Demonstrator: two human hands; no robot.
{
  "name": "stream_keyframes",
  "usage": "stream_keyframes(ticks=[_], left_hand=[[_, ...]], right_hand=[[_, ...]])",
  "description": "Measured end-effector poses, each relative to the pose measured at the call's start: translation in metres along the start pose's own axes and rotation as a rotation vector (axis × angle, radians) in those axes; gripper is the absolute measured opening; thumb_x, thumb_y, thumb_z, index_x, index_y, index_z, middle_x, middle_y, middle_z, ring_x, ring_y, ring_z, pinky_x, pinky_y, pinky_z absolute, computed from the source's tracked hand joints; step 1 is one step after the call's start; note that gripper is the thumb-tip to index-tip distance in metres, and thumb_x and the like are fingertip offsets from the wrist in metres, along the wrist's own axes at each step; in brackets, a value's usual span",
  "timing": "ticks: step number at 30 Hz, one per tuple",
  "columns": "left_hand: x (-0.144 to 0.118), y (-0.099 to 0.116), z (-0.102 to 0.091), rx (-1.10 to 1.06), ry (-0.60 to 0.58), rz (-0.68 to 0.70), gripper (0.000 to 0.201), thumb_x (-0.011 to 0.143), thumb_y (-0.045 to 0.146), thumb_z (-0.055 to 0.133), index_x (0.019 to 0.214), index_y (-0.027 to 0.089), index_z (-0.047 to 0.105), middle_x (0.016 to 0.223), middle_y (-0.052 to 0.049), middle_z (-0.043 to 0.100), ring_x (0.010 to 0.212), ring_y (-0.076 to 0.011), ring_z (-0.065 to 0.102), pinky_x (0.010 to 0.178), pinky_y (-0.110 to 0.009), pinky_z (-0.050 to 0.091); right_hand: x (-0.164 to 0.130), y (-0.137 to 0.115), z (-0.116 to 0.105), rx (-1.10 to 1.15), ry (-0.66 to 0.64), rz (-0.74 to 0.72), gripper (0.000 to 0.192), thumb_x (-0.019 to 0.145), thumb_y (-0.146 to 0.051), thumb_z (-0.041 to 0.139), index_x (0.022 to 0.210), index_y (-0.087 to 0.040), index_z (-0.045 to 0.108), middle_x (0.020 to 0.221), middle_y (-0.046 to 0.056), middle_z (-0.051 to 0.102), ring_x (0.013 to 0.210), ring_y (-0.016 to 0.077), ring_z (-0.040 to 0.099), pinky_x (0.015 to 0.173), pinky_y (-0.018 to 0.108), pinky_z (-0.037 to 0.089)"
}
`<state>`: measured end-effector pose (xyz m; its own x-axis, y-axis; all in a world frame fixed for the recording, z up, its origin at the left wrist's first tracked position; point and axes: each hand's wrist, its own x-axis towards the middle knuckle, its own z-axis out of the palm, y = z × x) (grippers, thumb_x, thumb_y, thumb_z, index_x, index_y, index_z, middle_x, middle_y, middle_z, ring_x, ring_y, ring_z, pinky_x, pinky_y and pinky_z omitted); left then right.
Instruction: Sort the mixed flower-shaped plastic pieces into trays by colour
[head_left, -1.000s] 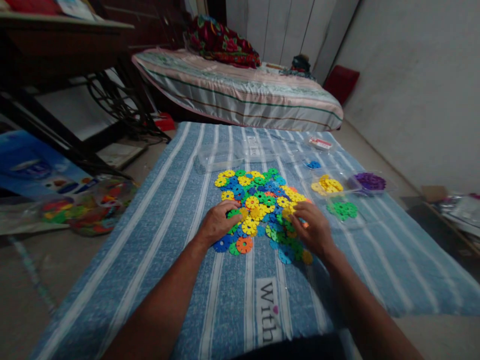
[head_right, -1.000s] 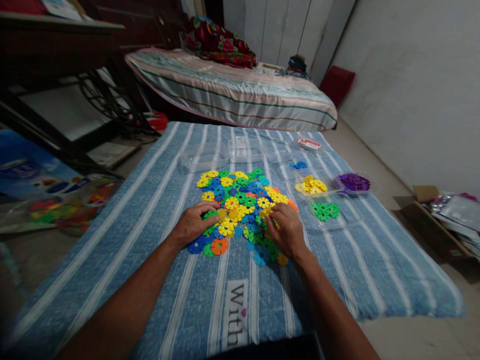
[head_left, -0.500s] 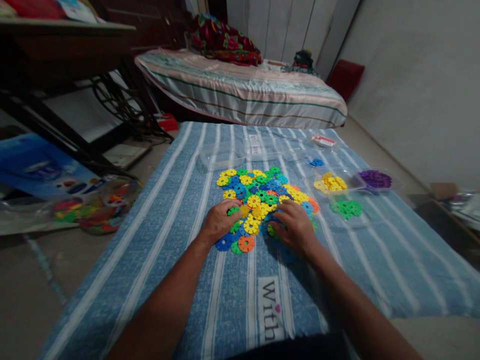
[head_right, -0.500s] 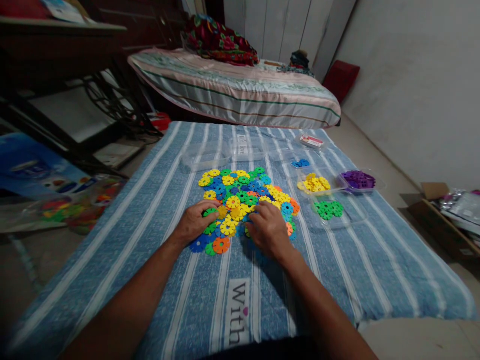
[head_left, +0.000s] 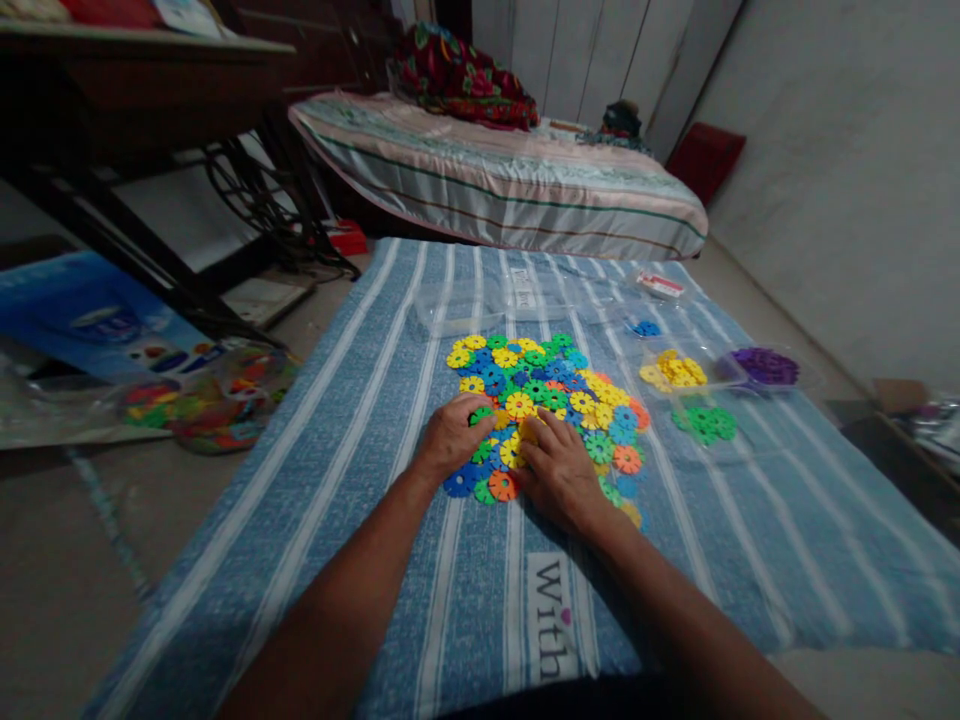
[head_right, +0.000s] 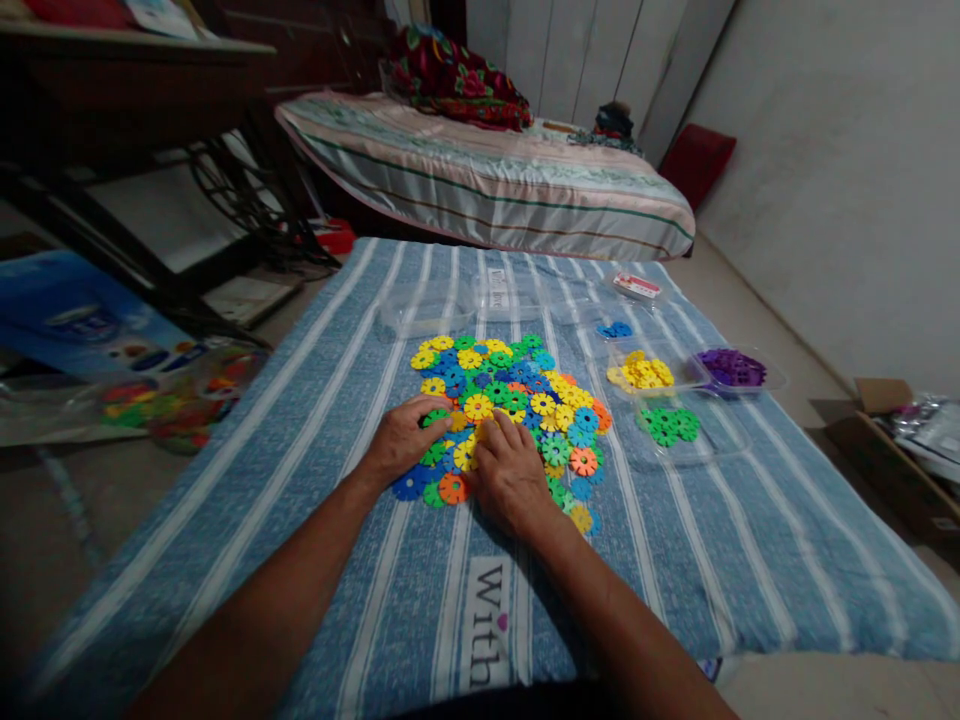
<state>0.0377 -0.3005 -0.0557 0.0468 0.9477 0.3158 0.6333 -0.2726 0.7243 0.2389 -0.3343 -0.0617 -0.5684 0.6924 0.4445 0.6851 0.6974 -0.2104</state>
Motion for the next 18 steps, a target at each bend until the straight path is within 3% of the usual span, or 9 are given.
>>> stream_keyframes(ticks=[7,13,18], left_hand=[[-0.001,0.002,-0.002,0.0,-0.008,0.0,0.013,0.079,0.029,0.057,0.079,0.021,0.068,0.092,-0.003,0.071,0.092,-0.0188,0.066,0.09,-0.03,0.052],[0.0,0.001,-0.001,0.001,-0.005,0.018,0.014,0.079,0.029,0.056,0.079,0.021,0.067,0.09,-0.004,0.071,0.09,-0.0189,0.066,0.088,-0.03,0.052],[0.0,-0.002,-0.001,0.031,-0.011,0.02,0.016,0.08,0.03,0.055,0.079,0.021,0.068,0.094,-0.004,0.072,0.093,-0.0189,0.066,0.09,-0.03,0.052]], right_hand=[[-0.009,0.001,0.0,0.019,0.055,-0.016,0.007,0.086,-0.02,0.062,0.089,-0.015,0.066,0.125,0.014,0.059,0.13,0.0325,0.042,0.105,0.05,0.041],[-0.015,0.002,0.0,0.023,0.083,-0.04,0.009,0.088,-0.017,0.057,0.088,-0.017,0.066,0.119,0.012,0.062,0.126,0.0299,0.046,0.104,0.049,0.042],[-0.017,0.006,-0.004,0.043,0.227,-0.082,0.012,0.088,-0.013,0.055,0.085,-0.019,0.065,0.108,0.011,0.066,0.115,0.0268,0.055,0.097,0.046,0.047]])
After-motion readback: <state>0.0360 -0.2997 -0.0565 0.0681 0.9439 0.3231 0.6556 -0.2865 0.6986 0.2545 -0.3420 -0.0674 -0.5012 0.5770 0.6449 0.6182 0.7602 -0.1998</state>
